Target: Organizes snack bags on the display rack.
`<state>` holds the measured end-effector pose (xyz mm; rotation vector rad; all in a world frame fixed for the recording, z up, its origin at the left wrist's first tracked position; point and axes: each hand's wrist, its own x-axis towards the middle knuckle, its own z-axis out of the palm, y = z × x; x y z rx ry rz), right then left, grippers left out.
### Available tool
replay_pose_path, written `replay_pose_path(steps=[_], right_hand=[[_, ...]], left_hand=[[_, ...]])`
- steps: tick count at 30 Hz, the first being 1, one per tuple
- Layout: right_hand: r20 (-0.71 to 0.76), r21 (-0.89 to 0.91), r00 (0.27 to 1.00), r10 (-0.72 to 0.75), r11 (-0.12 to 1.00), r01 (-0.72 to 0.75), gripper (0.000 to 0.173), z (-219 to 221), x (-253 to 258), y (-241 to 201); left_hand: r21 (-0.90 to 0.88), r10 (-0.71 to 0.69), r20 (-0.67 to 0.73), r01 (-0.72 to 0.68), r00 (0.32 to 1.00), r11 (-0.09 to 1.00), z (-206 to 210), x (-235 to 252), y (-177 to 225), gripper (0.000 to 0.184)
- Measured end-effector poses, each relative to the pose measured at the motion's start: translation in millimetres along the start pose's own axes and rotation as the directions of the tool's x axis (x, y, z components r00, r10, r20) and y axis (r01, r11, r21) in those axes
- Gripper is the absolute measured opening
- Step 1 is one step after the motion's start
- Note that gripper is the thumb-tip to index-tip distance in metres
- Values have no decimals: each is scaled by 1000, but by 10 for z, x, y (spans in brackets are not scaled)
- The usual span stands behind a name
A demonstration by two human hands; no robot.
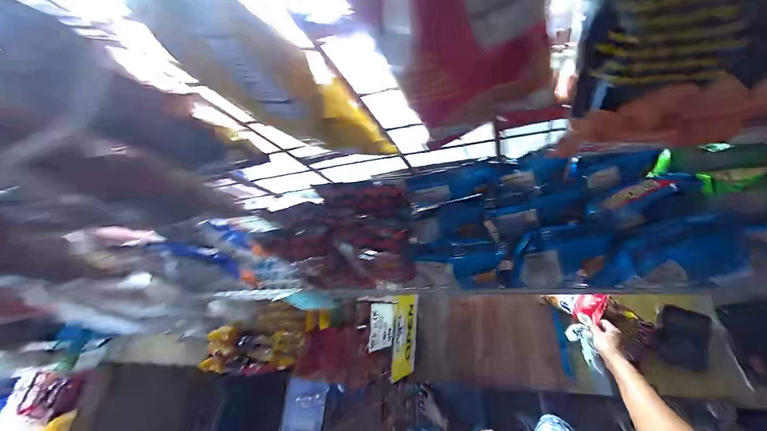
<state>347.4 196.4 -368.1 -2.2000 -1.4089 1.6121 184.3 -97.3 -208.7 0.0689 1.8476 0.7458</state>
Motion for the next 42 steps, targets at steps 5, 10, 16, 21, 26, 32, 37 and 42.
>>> replay_pose_path(steps=[5, 10, 16, 21, 26, 32, 37, 42], right_hand=[[565, -563, 796, -217, 603, 565, 38, -318, -863, -743], [907, -379, 404, -116, 192, 905, 34, -396, -1831, -1288], [969, -191, 207, -138, 125, 974, 35, -386, -2823, -2216], [965, 21, 20, -260, 152, 988, 26, -204, -2973, -2608], [913, 72, 21, -408, 210, 975, 28, -37, -2966, -2800], [282, 405, 325, -903, 419, 813, 35, 213, -3263, -2471], [296, 435, -222, -929, -76, 897, 33, 772, -3822, -1866], [263, 334, 2, -965, 93, 938, 32, 1108, -3480, -2156]], left_hand=[[405, 440, 124, -450, 889, 796, -17, -265, 503, 32], [682, 746, 311, -685, 589, 257, -199, -304, 1024, 57], [759, 457, 366, -544, 811, 356, -936, -883, 1595, 25], [700, 426, 352, -536, 834, 472, -1468, -1260, 1808, 34], [570, 710, 280, -707, 646, 419, -1580, -1189, 1537, 30], [-304, 627, -252, -675, 737, 672, -1470, -1260, 1310, 35], [-578, 305, -515, -587, 801, 567, -1239, -1370, 1333, 32], [-673, 311, -455, -551, 834, 493, -1150, -1319, 1367, 44]])
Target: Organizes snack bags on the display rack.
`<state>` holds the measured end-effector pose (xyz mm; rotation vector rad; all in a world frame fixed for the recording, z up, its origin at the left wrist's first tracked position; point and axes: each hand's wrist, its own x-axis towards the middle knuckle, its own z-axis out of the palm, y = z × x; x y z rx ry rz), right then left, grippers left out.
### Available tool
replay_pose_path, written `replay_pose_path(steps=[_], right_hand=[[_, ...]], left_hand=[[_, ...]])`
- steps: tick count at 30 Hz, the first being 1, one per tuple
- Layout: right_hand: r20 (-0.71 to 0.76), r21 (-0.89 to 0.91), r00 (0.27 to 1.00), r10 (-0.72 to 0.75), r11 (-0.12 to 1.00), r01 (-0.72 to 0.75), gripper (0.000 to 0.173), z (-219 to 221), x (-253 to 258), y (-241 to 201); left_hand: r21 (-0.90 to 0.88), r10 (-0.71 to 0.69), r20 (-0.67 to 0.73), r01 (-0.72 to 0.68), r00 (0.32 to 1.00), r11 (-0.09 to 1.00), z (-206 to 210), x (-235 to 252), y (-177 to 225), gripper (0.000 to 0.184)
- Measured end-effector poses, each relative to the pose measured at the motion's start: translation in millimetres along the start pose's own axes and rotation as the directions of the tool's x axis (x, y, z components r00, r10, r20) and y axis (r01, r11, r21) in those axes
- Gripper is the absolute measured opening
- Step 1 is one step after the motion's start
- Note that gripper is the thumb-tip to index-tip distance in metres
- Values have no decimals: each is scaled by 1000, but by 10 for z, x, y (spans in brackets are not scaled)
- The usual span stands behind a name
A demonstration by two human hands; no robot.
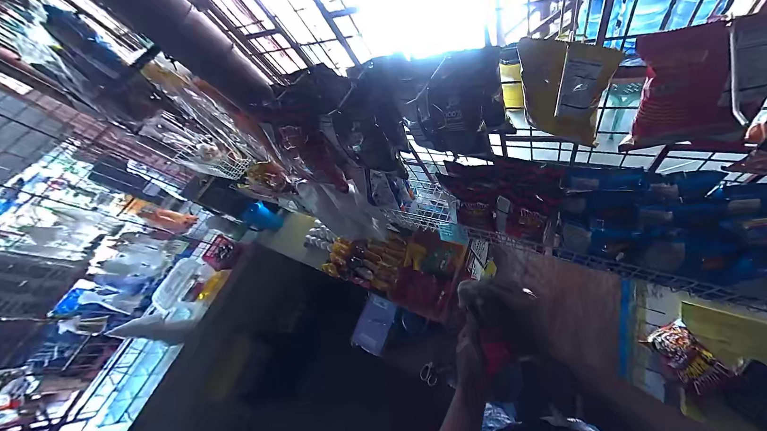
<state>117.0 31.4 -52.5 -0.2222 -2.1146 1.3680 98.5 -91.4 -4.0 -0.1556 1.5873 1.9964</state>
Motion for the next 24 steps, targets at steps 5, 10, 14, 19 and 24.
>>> replay_pose_path(steps=[5, 10, 14, 19, 24], right_hand=[[-72, 77, 989, 130, 989, -124, 29, -121, 46, -62], [-117, 88, 993, 24, 996, -14, 31, 162, -246, -287], [-22, 520, 740, 672, 640, -565, 35, 113, -270, 89], [166, 588, 549, 819, 365, -722, 32, -90, -405, 353], [-9, 547, 918, 396, 770, -328, 27, -657, 55, -206]], left_hand=[[-96, 99, 47, -94, 994, 991, -130, 4, 151, 47], [-298, 156, 139, -109, 978, 948, -241, -62, 300, 45], [-419, 185, 334, -31, 924, 908, -393, -200, 413, 43], [-215, 196, 344, -126, 918, 968, -668, -356, 582, 35], [67, 248, 377, -293, 892, 954, -619, -486, 828, 22]])
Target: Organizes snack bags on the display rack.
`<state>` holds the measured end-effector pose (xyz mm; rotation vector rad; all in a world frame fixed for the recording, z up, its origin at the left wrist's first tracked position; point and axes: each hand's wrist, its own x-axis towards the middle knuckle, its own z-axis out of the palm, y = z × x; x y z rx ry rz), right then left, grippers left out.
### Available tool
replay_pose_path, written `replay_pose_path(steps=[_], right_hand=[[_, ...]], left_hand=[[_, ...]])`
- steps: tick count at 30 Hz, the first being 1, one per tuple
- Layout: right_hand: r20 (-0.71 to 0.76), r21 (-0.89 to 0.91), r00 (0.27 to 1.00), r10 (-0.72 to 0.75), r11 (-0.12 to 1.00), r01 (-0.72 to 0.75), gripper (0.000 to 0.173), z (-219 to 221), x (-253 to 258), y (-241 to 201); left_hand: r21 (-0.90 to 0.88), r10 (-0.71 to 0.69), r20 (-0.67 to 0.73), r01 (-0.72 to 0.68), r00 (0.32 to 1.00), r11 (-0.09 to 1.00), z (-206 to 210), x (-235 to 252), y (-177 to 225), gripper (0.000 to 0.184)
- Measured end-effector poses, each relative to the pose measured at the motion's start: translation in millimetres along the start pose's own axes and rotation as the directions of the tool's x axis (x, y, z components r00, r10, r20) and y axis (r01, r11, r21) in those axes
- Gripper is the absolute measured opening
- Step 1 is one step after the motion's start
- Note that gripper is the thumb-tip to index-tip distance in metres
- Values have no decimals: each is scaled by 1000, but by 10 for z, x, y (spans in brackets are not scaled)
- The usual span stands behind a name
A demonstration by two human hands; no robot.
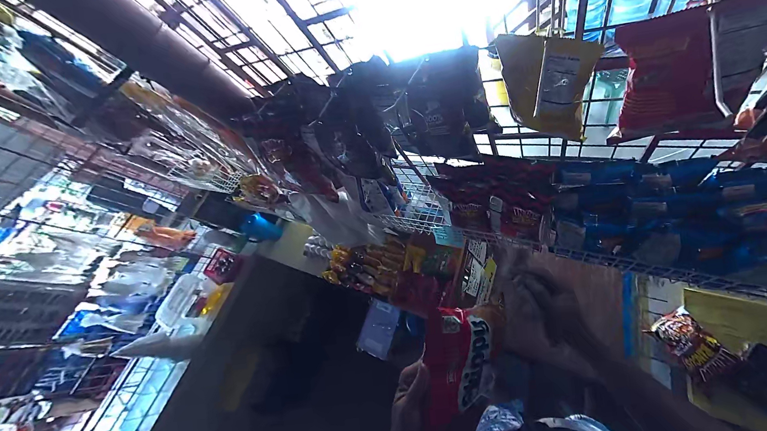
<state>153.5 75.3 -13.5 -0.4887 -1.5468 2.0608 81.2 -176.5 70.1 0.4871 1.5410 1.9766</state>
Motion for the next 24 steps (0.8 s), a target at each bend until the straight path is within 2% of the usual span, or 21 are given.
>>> replay_pose_path(steps=[2, 4, 5, 7, 8, 9, 10, 11, 12, 14, 16, 18, 20, 21, 22, 23, 24], right_hand=[[269, -94, 942, -199, 968, 231, 29, 233, 0, -150], [375, -258, 894, -246, 899, 355, 31, 345, 51, -35], [388, -347, 901, -192, 876, 336, 30, 284, 105, 82], [344, -515, 938, 37, 843, 156, 32, 28, 199, 324], [257, -529, 959, 120, 848, 36, 33, -79, 190, 411], [154, -489, 981, 116, 872, -26, 33, -136, 152, 451], [72, -427, 997, 30, 904, 4, 33, -135, 78, 453], [41, -381, 995, -94, 919, 103, 34, -84, -31, 422], [68, -358, 972, -225, 904, 234, 38, -1, -150, 356], [185, -376, 883, -432, 799, 470, 56, 200, -327, 268], [260, -388, 805, -533, 706, 593, 66, 382, -406, 329], [271, -428, 764, -585, 638, 640, 56, 458, -387, 375], [265, -481, 727, -634, 567, 669, 28, 462, -315, 353], [278, -483, 712, -645, 547, 684, 18, 443, -281, 339], [296, -462, 699, -651, 542, 702, 15, 414, -241, 332], [328, -435, 696, -638, 552, 711, 14, 368, -196, 314], [369, -413, 704, -607, 571, 709, 14, 304, -143, 268]], left_hand=[[3, 8, 41, -8, 999, 1000, 61, 67, -15, 22], [-36, -15, -20, 14, 1000, 999, 82, 106, -2, 20], [-56, -33, -79, 29, 996, 998, 67, 119, 7, 21], [-118, -65, -204, 41, 977, 992, 53, 130, 4, 28], [-152, -81, -269, 40, 960, 987, 69, 148, 8, 33], [-174, -89, -336, 31, 938, 984, 111, 195, -1, 39], [-181, -94, -416, 18, 905, 983, 189, 248, -28, 43], [-179, -109, -496, 22, 861, 984, 274, 292, -72, 43], [-179, -129, -567, 31, 813, 983, 360, 342, -121, 42], [-168, -154, -653, 57, 742, 984, 528, 442, -204, 37], [-142, -155, -662, 81, 733, 987, 678, 488, -248, 32], [-123, -149, -666, 90, 731, 988, 770, 506, -276, 29], [-77, -134, -662, 112, 737, 991, 776, 512, -313, 29], [-9, -95, -653, 118, 751, 993, 746, 501, -341, 28], [116, 2, -634, 93, 773, 989, 684, 475, -382, 24], [310, 166, -578, 27, 799, 950, 579, 435, -437, 17], [546, 355, -448, -63, 821, 835, 430, 392, -473, 21]])
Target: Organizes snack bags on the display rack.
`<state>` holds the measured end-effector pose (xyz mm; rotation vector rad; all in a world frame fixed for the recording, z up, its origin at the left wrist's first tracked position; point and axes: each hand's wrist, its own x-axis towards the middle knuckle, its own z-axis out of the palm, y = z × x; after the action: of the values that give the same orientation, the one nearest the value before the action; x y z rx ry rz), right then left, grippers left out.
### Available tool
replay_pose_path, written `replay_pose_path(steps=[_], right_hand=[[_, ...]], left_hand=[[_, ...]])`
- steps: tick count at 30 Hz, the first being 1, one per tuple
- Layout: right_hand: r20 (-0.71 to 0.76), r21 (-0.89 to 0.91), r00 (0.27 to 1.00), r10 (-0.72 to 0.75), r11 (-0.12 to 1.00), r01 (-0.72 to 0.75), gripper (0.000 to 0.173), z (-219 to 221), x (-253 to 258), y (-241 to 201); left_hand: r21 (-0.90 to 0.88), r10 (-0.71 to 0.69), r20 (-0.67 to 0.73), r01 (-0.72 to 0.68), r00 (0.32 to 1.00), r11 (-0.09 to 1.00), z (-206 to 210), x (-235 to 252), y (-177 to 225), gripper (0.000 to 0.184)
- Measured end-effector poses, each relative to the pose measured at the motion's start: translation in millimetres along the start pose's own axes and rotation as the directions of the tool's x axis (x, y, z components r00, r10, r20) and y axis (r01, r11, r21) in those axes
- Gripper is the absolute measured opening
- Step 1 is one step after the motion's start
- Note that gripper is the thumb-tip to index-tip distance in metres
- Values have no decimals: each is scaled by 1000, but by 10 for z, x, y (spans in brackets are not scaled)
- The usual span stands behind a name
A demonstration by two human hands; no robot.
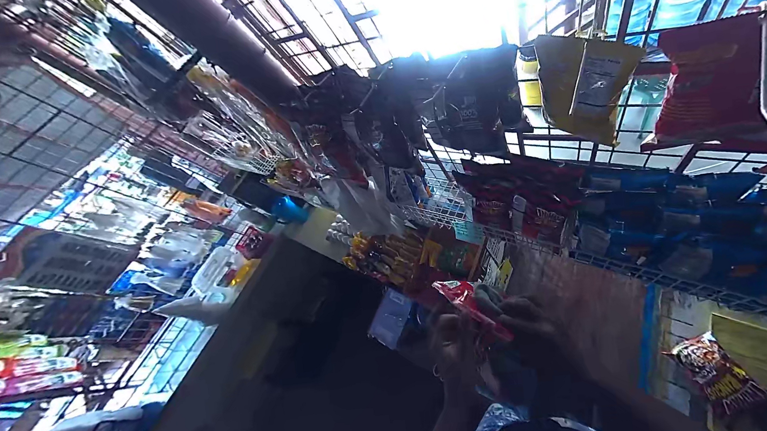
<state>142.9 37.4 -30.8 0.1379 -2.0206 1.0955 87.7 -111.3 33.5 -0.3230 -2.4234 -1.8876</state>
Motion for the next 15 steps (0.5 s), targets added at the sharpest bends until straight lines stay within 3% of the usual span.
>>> replay_pose_path(steps=[2, 3, 4, 6, 8, 9, 10, 12, 14, 15], right_hand=[[143, 101, 989, 30, 994, -44, 18, -205, 152, 51], [222, 172, 974, 39, 982, -78, 19, -297, 232, 80], [293, 240, 955, 35, 965, -109, 19, -366, 292, 116], [418, 356, 908, 8, 919, -172, 20, -451, 384, 202], [474, 437, 880, -24, 874, -212, 20, -456, 452, 278], [480, 461, 877, -27, 858, -226, 20, -442, 463, 323], [488, 465, 873, 1, 846, -260, 20, -441, 460, 371], [483, 394, 859, 171, 834, -387, 26, -509, 430, 426], [399, 304, 828, 393, 795, -524, 30, -624, 388, 376], [294, 298, 838, 459, 789, -537, 31, -643, 349, 309]], left_hand=[[297, 378, 146, -405, 914, 865, -256, 175, -76, 53], [366, 463, 283, -541, 840, 757, -359, 298, -47, 61], [375, 488, 445, -651, 751, 660, -431, 415, 2, 62], [323, 429, 714, -803, 554, 501, -464, 601, 149, 42], [201, 360, 861, -891, 359, 407, -401, 726, 285, 24], [133, 338, 894, -895, 294, 425, -369, 756, 330, 24], [83, 312, 913, -869, 263, 488, -352, 765, 358, 28], [62, 210, 927, -680, 310, 730, -369, 719, 400, 40], [76, 63, 899, -294, 434, 953, -433, 628, 458, 40], [51, -7, 862, -74, 508, 996, -467, 578, 472, 36]])
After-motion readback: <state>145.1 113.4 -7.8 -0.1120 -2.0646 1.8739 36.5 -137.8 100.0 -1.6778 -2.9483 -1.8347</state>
